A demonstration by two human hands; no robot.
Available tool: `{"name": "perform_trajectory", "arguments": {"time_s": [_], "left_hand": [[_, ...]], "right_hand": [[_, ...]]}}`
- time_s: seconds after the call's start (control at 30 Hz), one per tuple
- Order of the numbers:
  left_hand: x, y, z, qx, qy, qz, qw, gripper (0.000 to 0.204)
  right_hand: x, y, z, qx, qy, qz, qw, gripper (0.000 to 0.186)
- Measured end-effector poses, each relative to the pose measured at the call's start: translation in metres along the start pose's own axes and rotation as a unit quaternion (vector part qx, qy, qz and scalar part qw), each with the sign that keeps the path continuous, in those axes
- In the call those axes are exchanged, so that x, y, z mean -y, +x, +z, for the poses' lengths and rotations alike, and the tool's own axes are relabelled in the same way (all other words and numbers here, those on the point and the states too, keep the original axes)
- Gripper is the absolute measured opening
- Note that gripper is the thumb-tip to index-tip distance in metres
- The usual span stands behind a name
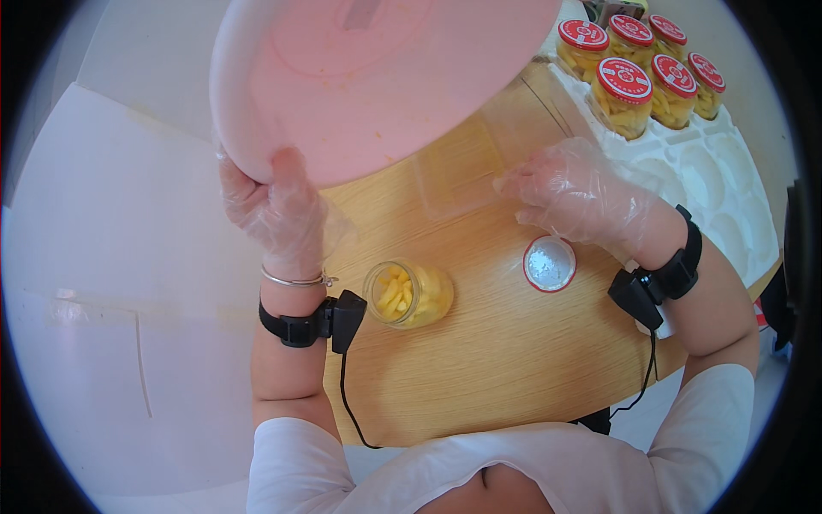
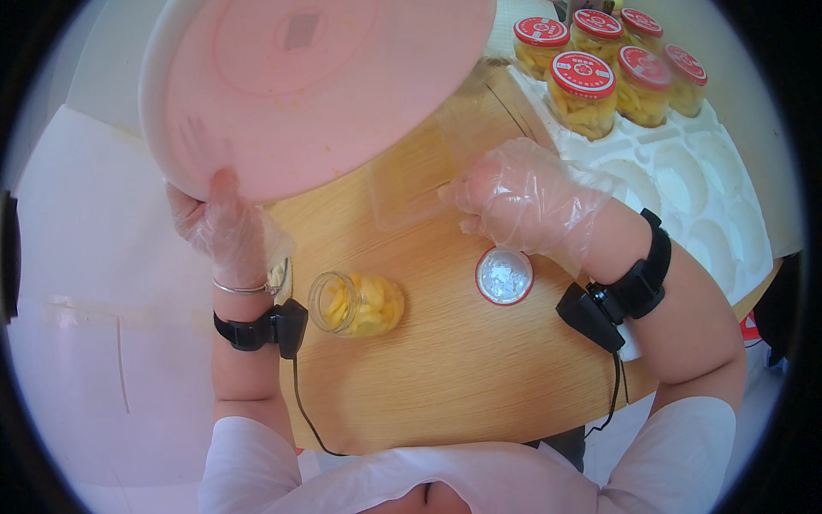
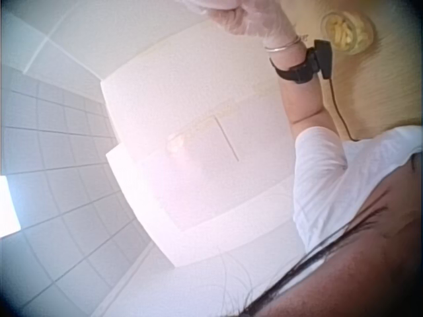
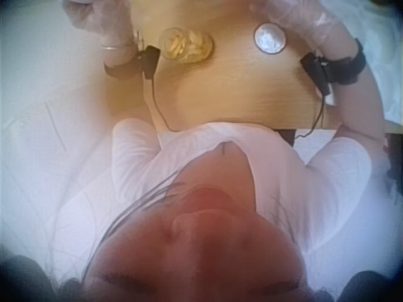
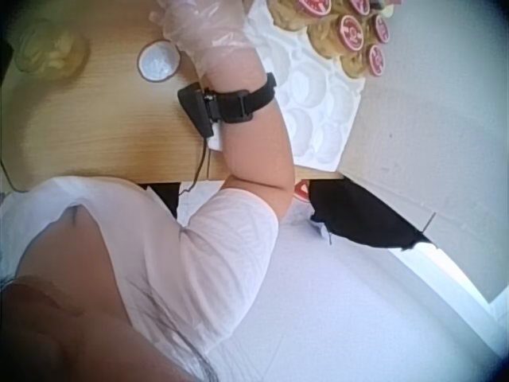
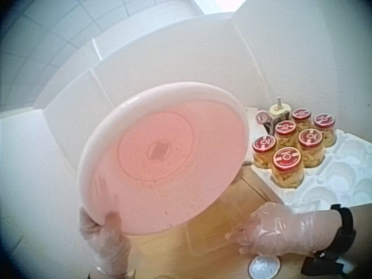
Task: Cleaning a work surface and organizing food containers in a packaging area.
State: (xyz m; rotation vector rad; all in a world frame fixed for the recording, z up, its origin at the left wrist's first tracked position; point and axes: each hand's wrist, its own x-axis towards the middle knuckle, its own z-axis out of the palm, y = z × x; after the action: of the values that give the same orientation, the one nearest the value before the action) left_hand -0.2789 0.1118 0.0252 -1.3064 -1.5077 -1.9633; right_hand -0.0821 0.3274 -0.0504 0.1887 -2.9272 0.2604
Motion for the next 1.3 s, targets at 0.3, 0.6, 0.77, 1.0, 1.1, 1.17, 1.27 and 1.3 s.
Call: {"name": "perform_trajectory", "arguments": {"time_s": [0.3,0.6,0.77,1.0,1.1,1.17,1.27,1.3], "left_hand": [[0.008,0.003,-0.017,-0.024,-0.035,-0.079,0.996,0.040],[0.010,0.002,-0.023,-0.057,-0.029,-0.084,0.994,0.040],[0.006,0.002,-0.023,-0.058,0.025,-0.028,0.998,0.034],[0.002,0.003,-0.020,-0.015,0.026,0.060,0.998,0.029],[-0.003,0.005,-0.018,0.020,0.029,0.097,0.995,0.025],[-0.001,0.004,-0.021,0.021,0.024,0.129,0.991,0.024],[0.000,0.004,-0.024,0.026,0.030,0.146,0.988,0.025],[-0.002,0.004,-0.022,0.027,0.030,0.147,0.988,0.025]], "right_hand": [[0.008,-0.001,-0.010,-0.004,0.038,0.036,0.999,0.023],[0.004,-0.002,-0.007,0.005,0.045,0.020,0.999,0.032],[0.004,-0.003,-0.005,-0.004,0.044,0.017,0.999,0.036],[0.006,-0.001,-0.012,0.041,0.032,0.034,0.998,0.037],[0.004,-0.003,-0.009,0.013,0.053,0.013,0.998,0.038],[0.004,-0.003,-0.009,0.019,0.045,0.012,0.999,0.038],[0.005,-0.003,-0.010,0.027,0.039,0.012,0.999,0.038],[0.005,-0.003,-0.010,0.029,0.043,0.013,0.999,0.038]]}}
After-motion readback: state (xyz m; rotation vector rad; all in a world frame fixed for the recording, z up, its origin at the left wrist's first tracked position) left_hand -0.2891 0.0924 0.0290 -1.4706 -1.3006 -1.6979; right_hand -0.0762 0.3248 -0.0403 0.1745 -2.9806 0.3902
